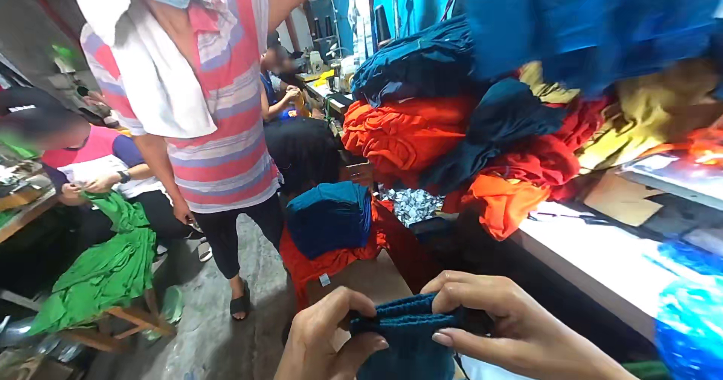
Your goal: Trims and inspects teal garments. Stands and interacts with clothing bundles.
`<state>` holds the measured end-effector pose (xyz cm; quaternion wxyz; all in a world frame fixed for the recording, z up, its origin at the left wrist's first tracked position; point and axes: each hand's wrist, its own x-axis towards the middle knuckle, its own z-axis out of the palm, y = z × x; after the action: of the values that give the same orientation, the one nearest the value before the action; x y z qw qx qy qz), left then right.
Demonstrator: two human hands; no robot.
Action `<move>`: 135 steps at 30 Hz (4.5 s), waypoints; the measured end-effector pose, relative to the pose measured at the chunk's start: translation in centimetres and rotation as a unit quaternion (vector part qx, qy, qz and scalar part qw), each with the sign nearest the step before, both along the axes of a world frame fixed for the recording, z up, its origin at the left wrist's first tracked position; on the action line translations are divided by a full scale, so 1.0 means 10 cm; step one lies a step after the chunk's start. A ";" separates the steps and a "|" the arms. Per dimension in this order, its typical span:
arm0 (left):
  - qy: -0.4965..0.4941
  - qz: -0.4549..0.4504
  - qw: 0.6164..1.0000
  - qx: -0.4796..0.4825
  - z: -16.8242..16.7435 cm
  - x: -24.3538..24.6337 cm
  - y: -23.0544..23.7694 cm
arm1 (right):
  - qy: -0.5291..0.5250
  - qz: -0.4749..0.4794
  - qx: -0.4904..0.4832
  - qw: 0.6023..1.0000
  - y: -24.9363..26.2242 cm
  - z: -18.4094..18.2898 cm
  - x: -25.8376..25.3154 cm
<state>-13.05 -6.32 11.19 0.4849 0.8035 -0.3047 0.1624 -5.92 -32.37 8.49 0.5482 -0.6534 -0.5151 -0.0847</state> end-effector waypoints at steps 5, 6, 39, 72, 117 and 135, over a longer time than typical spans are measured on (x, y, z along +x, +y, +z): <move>0.007 0.016 1.000 -0.003 0.09 -0.08 -0.03 | -0.004 0.000 0.003 1.000 -0.01 0.02 -0.02; 0.008 0.018 1.000 -0.003 0.10 -0.10 -0.03 | -0.006 -0.001 0.005 1.000 -0.01 0.02 -0.02; -0.110 0.102 0.984 0.096 0.18 -0.23 -0.03 | -0.016 -0.013 0.034 0.999 0.06 0.02 -0.20; 0.053 0.007 0.983 -0.173 0.17 -0.24 0.01 | 0.071 0.028 0.067 0.995 0.11 0.08 -0.20; -0.034 0.096 0.966 0.239 0.40 -0.17 -0.10 | 0.045 0.016 0.078 0.996 0.41 0.08 -0.26; -0.041 0.113 0.890 0.440 1.32 -0.07 0.32 | 0.590 0.023 0.094 0.802 0.81 -1.32 -0.81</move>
<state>-13.70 -3.07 24.42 0.0474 0.9562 -0.2716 0.0984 -14.06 -24.22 -4.75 0.8069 -0.5102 -0.0968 0.2816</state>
